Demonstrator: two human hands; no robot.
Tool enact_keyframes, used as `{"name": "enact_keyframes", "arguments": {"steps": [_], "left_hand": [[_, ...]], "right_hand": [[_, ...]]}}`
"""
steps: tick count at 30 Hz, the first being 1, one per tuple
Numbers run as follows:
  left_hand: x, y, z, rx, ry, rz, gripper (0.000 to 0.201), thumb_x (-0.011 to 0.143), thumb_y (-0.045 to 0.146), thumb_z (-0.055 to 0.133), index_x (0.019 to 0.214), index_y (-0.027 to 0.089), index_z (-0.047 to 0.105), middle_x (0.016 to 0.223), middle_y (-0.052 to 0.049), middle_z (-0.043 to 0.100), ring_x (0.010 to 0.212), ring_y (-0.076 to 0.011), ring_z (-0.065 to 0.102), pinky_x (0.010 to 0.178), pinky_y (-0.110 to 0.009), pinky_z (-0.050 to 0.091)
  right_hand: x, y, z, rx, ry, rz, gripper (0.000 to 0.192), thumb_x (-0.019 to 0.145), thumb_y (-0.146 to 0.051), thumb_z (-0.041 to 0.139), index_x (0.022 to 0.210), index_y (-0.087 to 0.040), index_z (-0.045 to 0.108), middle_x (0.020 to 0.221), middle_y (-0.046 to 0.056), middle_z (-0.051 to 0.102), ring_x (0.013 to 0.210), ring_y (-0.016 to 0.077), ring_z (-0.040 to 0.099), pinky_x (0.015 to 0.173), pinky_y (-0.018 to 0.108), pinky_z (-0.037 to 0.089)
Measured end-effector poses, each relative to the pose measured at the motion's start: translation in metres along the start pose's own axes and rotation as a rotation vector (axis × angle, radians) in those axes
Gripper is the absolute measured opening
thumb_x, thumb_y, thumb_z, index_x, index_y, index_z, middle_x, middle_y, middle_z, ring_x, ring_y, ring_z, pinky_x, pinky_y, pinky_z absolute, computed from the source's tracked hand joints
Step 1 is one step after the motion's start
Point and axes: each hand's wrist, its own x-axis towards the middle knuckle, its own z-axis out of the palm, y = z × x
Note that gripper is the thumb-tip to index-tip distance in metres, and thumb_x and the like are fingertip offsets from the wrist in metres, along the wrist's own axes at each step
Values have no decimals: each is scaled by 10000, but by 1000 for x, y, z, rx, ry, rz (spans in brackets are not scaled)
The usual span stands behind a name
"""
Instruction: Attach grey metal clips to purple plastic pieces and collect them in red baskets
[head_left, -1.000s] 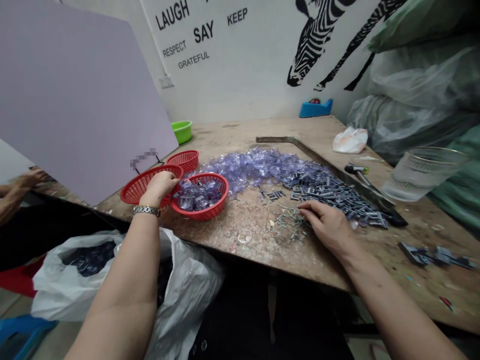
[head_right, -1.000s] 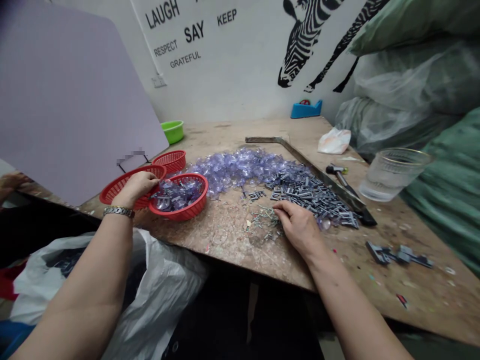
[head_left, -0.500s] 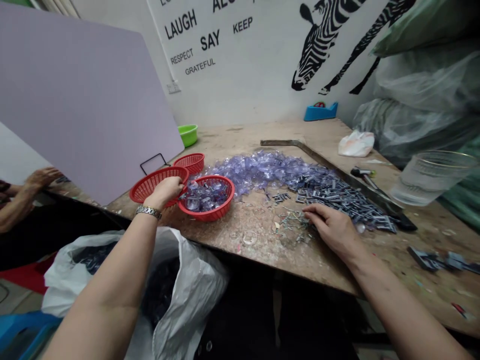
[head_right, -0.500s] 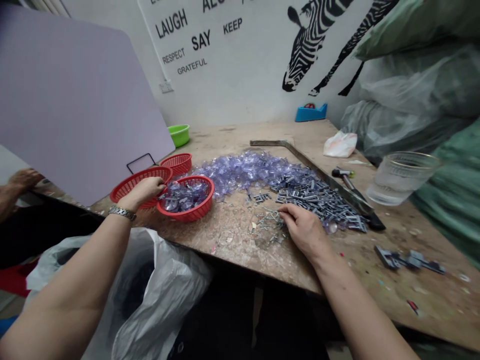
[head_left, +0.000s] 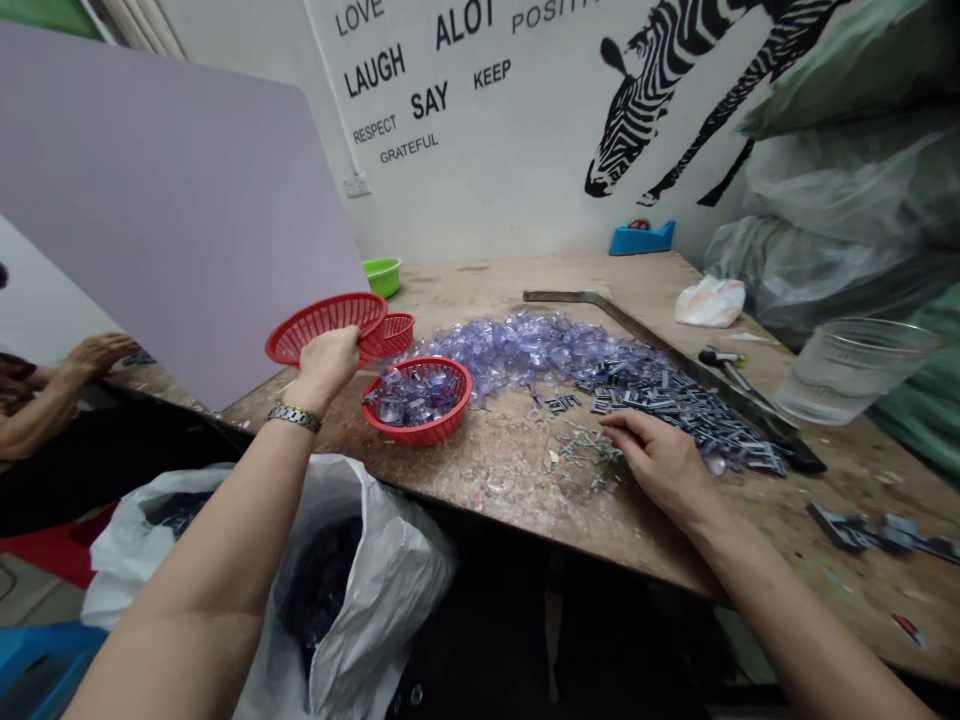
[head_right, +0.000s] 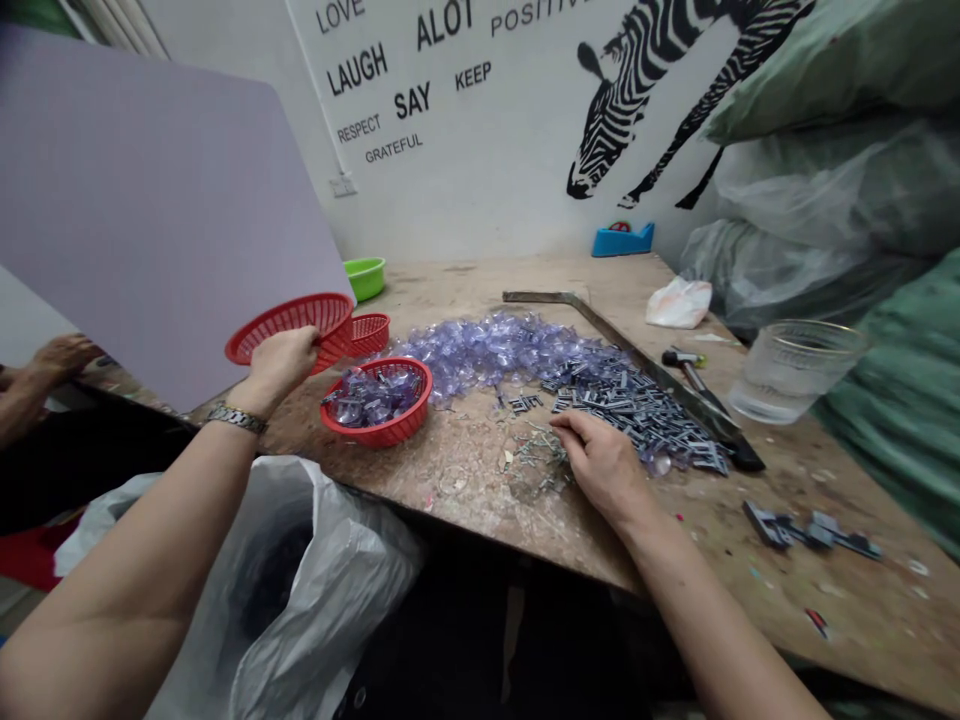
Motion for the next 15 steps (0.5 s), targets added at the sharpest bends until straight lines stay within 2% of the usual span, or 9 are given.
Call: {"name": "enact_keyframes", "arguments": {"steps": [4,7,11,13,15], "left_hand": [[-5,32,-33,-47,95,182,308,915,228,350,1010,148,633,1017,-144,692,948,-273,650,750,-337,486],[-16,67,-48,-106,138,400,270,925,196,362,992,136,616,983,-120,692,911,-224,645,743,-300,480],[-42,118,-58,-186,193,700,242,937,149,354,998,124,587,932,-99,679,813,-163,632,690,-263,474],[-56,140,-59,-212,199,840,227,931,121,358,982,127,579,887,-83,669,797,-150,629,676,-251,474],[-69,157,-59,-256,237,949,206,934,127,364,975,137,565,882,-65,662,798,-146,627,674,-252,477]], "right_hand": [[9,-15,-6,-73,116,-136,174,870,-268,510,957,-208,648,930,79,701,881,236,659,800,390,520],[21,-35,-16,-145,232,-248,303,862,-278,551,1151,-204,605,1120,124,654,1044,274,612,889,450,497],[33,-64,-34,-340,276,-357,508,868,-288,569,1358,-197,472,1356,176,518,1224,330,505,998,512,423],[35,-72,-42,-439,284,-414,540,867,-305,584,1368,-143,461,1391,213,486,1259,351,473,999,498,417],[35,-75,-49,-542,269,-457,467,876,-284,573,1310,-120,518,1354,205,534,1219,352,508,952,471,431]]}}
